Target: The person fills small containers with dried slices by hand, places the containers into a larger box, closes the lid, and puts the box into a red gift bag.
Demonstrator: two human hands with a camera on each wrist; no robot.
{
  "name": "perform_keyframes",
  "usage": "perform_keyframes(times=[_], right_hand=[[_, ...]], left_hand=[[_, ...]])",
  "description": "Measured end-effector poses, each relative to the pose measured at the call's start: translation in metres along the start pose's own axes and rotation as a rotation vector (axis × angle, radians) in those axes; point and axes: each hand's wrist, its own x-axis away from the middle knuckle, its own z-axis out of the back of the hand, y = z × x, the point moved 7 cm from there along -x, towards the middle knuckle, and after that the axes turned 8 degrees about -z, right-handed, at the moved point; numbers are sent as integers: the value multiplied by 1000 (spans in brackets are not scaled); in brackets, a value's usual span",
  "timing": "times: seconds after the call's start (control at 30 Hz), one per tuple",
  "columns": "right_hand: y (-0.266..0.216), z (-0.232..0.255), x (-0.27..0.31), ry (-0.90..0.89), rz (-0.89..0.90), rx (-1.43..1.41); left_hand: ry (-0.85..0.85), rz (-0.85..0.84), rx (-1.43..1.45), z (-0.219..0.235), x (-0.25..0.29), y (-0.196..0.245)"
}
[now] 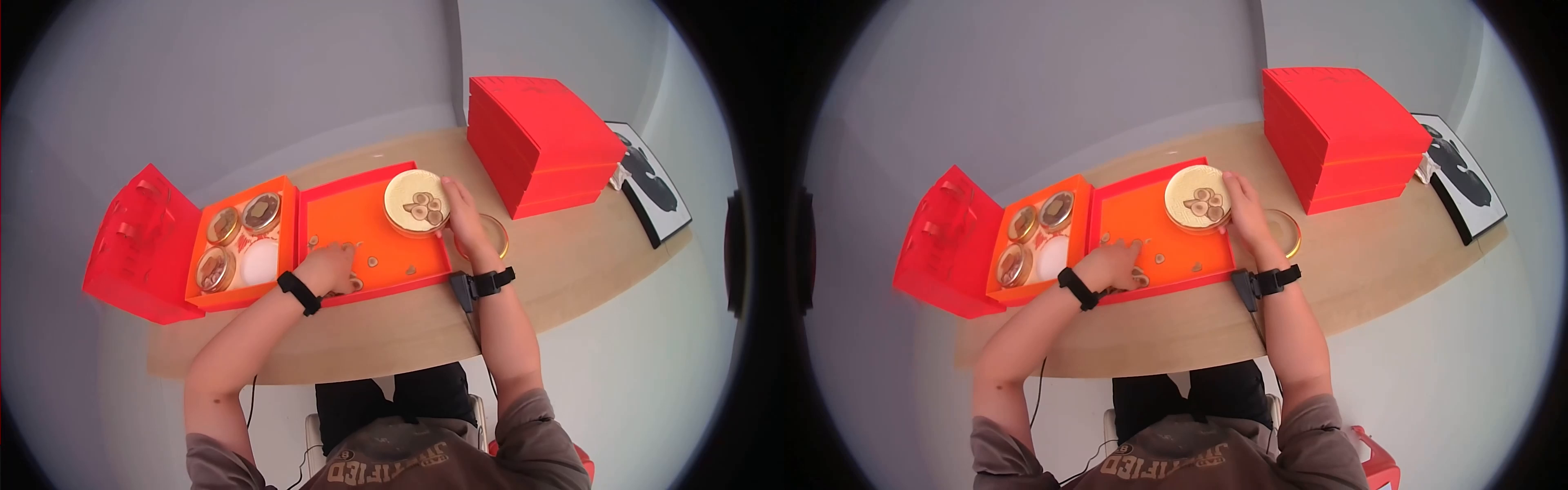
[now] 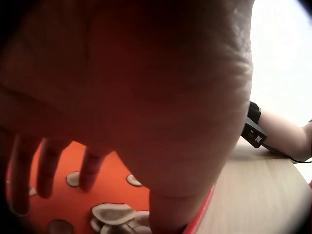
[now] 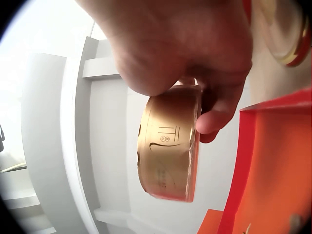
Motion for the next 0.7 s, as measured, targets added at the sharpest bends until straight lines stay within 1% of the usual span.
perform_keyframes(times=[0.07,0.1,0.17,0.2,0.27,0.3,0.37,0.5,0.57,0.7], right_hand=[[2,-8,2,-88,-19,53],[3,-12,2,-99,-18,56],[4,-21,5,-153,-1,109],[4,-24,6,-162,4,114],[7,-36,11,-281,-13,189],[6,-38,12,-289,-6,192],[10,-40,14,-295,-35,252],[12,-44,17,-260,7,303],[13,-45,18,-233,-11,371],[17,-46,16,-203,16,385]], left_hand=[[-175,229,98,0,9,-1],[-169,239,102,2,12,-1],[-162,261,239,2,16,-1],[-152,267,242,-10,11,-11],[-54,168,192,-43,-12,-33],[-45,174,191,-49,-15,-35],[-13,197,184,-48,-16,-31],[-20,224,261,-36,-3,-20],[78,159,328,-32,0,-15],[156,124,302,-27,10,-12]])
